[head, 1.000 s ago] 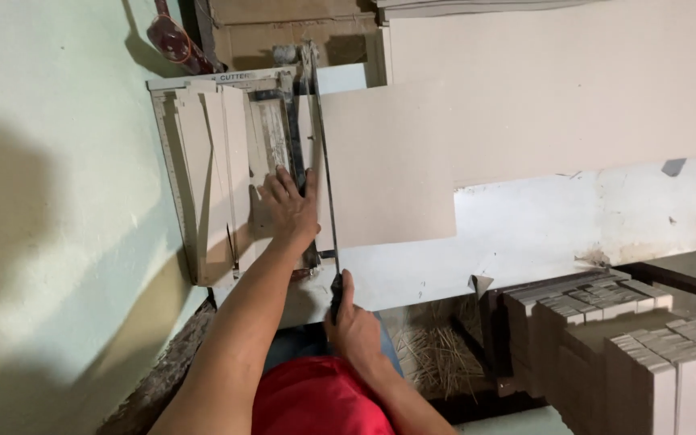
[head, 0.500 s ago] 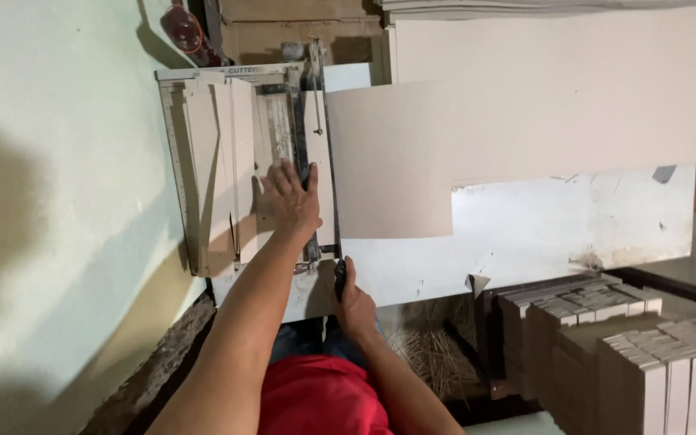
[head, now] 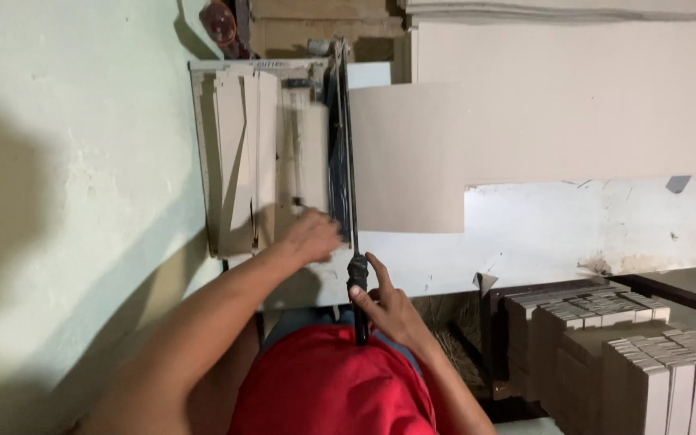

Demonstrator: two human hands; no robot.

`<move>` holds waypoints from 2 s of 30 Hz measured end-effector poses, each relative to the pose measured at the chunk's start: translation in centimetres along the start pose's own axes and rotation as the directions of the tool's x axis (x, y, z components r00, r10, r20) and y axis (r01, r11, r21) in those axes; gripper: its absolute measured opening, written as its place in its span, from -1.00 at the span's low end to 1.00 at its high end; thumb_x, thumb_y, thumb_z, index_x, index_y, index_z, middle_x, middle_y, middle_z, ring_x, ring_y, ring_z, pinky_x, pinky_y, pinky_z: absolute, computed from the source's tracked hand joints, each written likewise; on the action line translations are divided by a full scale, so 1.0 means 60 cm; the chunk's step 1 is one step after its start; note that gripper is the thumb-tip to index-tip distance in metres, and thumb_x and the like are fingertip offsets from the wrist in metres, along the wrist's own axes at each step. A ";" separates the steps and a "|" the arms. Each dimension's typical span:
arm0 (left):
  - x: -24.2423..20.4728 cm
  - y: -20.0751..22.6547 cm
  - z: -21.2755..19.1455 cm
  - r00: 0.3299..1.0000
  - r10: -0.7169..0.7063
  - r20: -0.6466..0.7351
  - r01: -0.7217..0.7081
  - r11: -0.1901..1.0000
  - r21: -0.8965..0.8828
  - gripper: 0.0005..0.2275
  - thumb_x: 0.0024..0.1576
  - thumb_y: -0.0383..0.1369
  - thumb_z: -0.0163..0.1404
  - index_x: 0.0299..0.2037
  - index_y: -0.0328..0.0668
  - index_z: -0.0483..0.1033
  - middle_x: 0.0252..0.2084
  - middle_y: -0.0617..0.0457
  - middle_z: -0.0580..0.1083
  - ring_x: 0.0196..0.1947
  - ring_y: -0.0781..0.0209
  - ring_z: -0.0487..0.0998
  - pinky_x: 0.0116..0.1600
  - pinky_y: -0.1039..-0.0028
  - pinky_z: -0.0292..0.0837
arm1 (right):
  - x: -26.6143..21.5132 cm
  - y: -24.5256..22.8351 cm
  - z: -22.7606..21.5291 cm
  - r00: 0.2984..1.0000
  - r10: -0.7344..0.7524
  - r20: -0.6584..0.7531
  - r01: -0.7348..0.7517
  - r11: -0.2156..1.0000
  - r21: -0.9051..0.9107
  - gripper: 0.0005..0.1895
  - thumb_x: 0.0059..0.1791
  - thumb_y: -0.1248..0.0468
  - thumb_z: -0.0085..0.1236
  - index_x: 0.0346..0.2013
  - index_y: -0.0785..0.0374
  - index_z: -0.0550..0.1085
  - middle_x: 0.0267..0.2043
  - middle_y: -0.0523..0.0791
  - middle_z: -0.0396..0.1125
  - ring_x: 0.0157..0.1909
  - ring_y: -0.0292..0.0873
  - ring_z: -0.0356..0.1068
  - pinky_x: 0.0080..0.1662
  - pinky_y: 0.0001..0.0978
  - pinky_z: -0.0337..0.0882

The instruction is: The person operates a manual paper cutter to trim large sheets of white paper. They align the paper against the guide, pull down the cutting lever to slice the sheet, and then remove the cut pieces.

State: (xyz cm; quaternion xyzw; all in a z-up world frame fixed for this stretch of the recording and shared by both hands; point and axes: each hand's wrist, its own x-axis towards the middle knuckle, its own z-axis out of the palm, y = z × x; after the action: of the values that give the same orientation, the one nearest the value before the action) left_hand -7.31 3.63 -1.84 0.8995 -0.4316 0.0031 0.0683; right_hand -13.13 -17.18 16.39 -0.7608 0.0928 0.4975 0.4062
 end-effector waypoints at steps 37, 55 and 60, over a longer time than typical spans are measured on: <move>0.105 -0.115 0.031 0.062 -0.994 0.095 0.994 0.053 -0.099 -0.30 0.24 -0.39 0.09 0.48 -0.36 -0.14 0.41 -0.39 0.00 0.39 -0.42 0.00 0.24 -0.07 0.15 | 0.015 0.070 -0.101 0.957 0.170 -0.235 -0.133 0.977 0.167 -0.27 0.08 -0.12 0.00 0.46 0.12 0.17 -0.09 0.14 0.54 -0.12 0.13 0.59 -0.08 -0.11 0.58; 0.067 -0.145 0.040 0.204 -0.979 0.004 0.977 0.204 0.060 -0.47 0.26 -0.43 0.07 0.40 -0.31 0.11 0.14 -0.30 0.28 0.03 -0.15 0.37 -0.01 0.19 0.27 | 0.181 0.192 -0.094 0.893 0.416 -0.173 -0.093 0.545 0.833 -0.09 0.10 -0.07 0.07 0.56 0.15 -0.14 0.37 0.16 0.21 0.25 0.31 0.33 0.22 0.20 0.31; 0.079 -0.111 -0.059 0.413 -0.910 0.035 0.891 0.412 0.192 -0.46 0.27 -0.44 0.05 0.45 -0.17 0.16 0.23 -0.28 0.26 0.09 -0.14 0.35 -0.04 0.22 0.24 | 0.237 0.233 -0.101 0.897 0.356 -0.262 0.132 0.349 0.928 -0.73 0.15 -0.04 0.03 -0.15 0.04 0.28 -0.19 -0.21 0.40 -0.22 -0.16 0.47 -0.21 -0.41 0.42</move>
State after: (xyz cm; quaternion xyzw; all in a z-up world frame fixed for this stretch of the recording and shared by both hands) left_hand 1.00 4.52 1.20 0.9904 0.1178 -0.0636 -0.0346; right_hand -9.71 -26.86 -1.74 -0.4738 0.4965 0.2064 0.6974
